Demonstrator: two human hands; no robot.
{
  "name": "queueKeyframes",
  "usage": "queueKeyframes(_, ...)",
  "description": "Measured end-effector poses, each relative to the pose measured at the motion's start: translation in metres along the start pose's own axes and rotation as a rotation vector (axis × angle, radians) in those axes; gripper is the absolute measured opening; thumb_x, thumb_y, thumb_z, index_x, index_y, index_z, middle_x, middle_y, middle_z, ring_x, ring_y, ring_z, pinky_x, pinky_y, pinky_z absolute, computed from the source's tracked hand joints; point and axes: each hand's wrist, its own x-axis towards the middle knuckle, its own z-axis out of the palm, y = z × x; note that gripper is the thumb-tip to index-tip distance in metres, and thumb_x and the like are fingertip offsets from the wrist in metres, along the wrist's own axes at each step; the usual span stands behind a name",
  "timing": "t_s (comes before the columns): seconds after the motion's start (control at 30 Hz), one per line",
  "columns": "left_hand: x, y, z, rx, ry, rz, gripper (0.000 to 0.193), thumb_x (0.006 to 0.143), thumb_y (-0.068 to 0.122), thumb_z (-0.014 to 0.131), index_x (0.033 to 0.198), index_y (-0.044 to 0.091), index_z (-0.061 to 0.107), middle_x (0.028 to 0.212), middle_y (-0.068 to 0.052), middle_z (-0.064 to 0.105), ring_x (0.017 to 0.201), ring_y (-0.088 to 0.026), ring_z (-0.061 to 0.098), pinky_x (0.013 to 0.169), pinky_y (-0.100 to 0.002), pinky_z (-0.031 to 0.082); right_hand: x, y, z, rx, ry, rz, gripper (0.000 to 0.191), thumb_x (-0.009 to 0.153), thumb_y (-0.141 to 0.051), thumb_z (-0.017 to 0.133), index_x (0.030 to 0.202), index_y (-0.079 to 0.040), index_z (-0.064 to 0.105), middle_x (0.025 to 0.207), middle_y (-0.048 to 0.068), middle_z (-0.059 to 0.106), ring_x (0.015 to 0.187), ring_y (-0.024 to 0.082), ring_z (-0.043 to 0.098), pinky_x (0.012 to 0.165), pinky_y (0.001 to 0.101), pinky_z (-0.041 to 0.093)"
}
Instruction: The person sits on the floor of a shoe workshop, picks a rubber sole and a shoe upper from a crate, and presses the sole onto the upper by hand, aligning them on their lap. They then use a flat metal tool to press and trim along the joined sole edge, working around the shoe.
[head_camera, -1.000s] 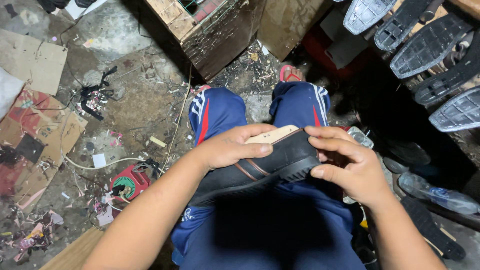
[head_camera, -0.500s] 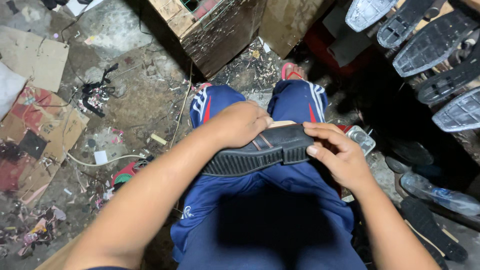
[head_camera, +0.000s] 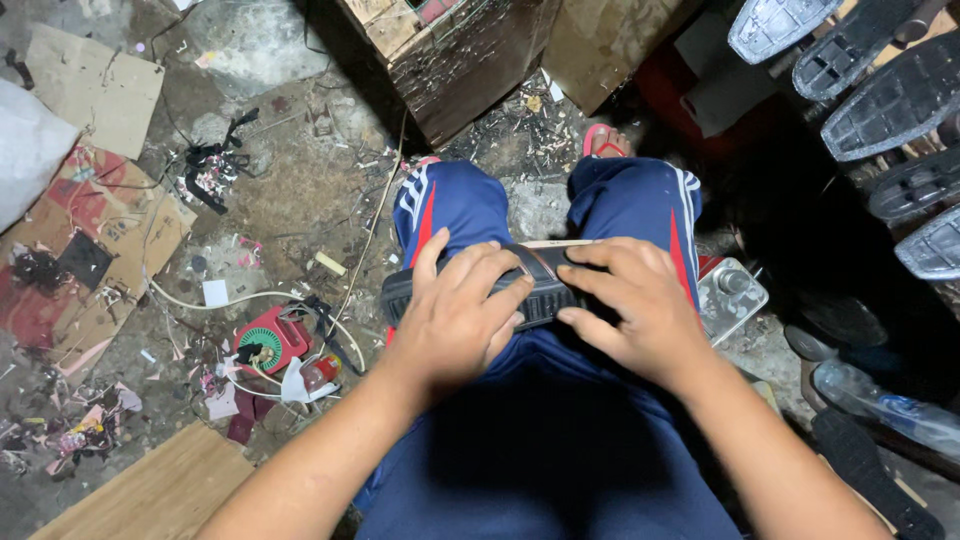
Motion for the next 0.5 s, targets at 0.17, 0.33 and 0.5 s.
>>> queueKeyframes(0.17,-0.001,0.006,0.004,-0.055,0.040,-0.076,0.036,0.077,0.018,0.077,0.110,0.010,0.067,0.124,-0.008,0.062,0.123,-0.030,0.058,0.116,-0.064,0.022,0.000,-0.003,0.016,0.032,0.051,0.045,0.031,0.077,-0.017,0.084,0.103,-0.007,0.073,0.119,0.010,0.069,0.115,0.031,0.063,0.099,0.0436,0.046)
queueKeyframes(0.33,0.006,0.004,0.006,-0.079,0.057,-0.073,0.026,0.082,0.019,0.077,0.103,0.011,0.064,0.121,-0.007,0.063,0.112,-0.027,0.061,0.105,-0.054,0.033,0.003,-0.001,0.019,0.062,0.091,-0.023,0.019,0.079,-0.013,0.082,0.093,-0.007,0.071,0.112,0.007,0.071,0.113,0.031,0.065,0.100,0.0446,0.048)
queueKeyframes(0.5,0.008,0.003,0.010,-0.078,0.097,-0.049,0.026,0.084,0.019,0.075,0.104,0.007,0.062,0.117,-0.010,0.064,0.105,-0.027,0.062,0.094,-0.048,0.036,0.006,-0.003,0.021,0.051,0.107,-0.017,0.019,0.080,-0.012,0.082,0.092,-0.006,0.069,0.106,0.006,0.073,0.108,0.030,0.068,0.098,0.0435,0.049)
